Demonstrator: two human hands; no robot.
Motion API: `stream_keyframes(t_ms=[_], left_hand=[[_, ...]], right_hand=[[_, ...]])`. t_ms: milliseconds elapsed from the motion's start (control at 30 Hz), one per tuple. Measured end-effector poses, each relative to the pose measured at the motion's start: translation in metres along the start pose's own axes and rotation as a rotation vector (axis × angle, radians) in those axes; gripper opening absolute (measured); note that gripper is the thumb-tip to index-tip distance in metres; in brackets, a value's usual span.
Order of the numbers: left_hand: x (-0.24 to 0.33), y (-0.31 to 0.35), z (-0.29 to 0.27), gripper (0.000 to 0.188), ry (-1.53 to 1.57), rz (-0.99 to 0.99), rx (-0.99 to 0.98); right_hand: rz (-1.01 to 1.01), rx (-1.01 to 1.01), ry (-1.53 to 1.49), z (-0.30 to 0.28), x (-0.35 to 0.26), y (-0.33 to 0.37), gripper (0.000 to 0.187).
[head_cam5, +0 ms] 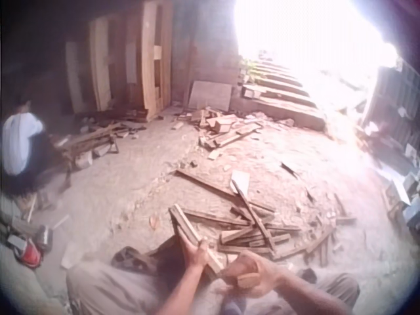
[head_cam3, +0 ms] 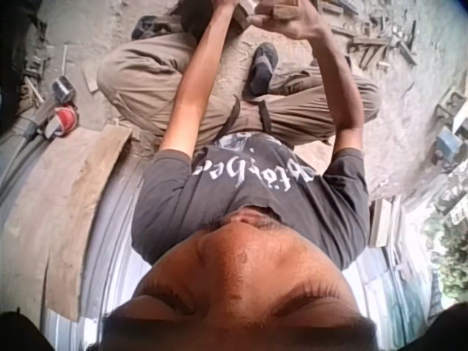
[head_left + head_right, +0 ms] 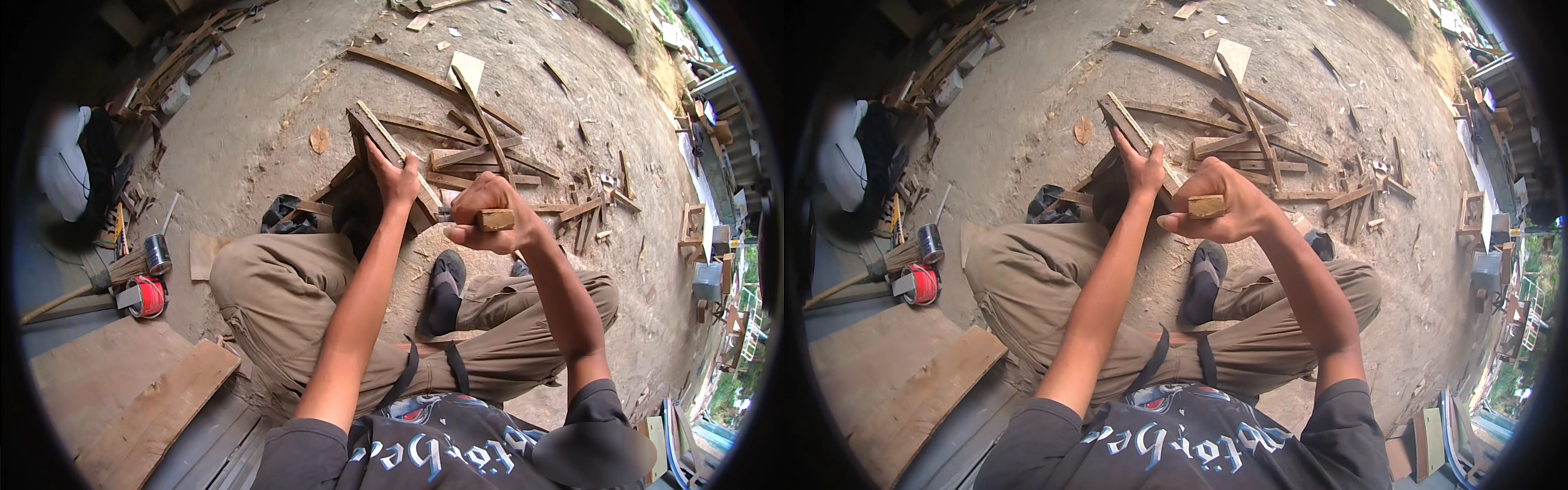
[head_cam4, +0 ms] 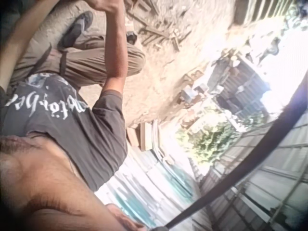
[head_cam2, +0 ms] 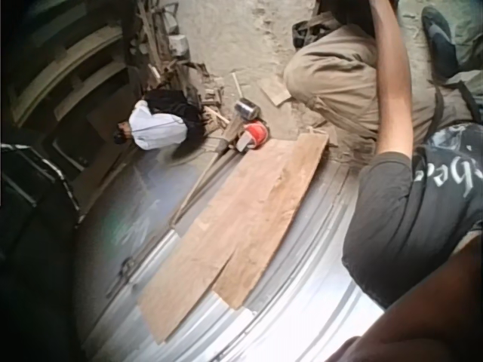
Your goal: The person sits on the ground and uses a hammer to drive nails into wooden planks, assembling them into a frame. The person repeatedly positions planks, hammers nails, and adjusts the frame while working on the ground.
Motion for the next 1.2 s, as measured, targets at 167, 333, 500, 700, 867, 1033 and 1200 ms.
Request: stream_keyframes(t_ms=[167,333,500,700,867,1033,1200], left_hand=[[0.001,-0.003,-0.003,0.093,0.04,0.012,0.012],[0.001,-0.003,-0.002,0.097,0.064,-0.001,-0.037],[-0.003,-0.004,0.0,0.099,0.017,0.002,-0.027],[0.003,0.0,-0.001,0.098,0.047,-0.042,-0.017],[0.0,-0.002,-0.002,0.099,0.062,-0.052,-0.023],[0.006,-0.002,-0.005,0.098,0.02,-0.027,-0.036],[0.079,0.015,-0.011,0.071,-0.471,0.411,0.016]], right_hand=[[0.001,0.297,-0.095,-0.032,0.003,0.032,0.038],[-0.062,0.838,-0.317,-0.032,0.012,0.059,0.022],[-0.188,1.254,-0.234,-0.03,0.013,0.075,0.033],[-0.171,1.52,-0.426,-0.059,0.043,0.114,0.034],[-0.165,1.642,-0.585,-0.07,0.072,0.142,0.034],[-0.25,1.66,-0.786,-0.078,0.116,0.177,0.036],[-0.259,1.718,-0.788,-0.083,0.109,0.2,0.034]])
Point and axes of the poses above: each hand's wrist, its own y-axis away from the middle knuckle, its own z-axis out of the palm, x = y × z, the point moved 9 cm from there along -y, towards the middle knuckle, and after that the axes turned 5 degrees about -y, right-handed, at the moved point
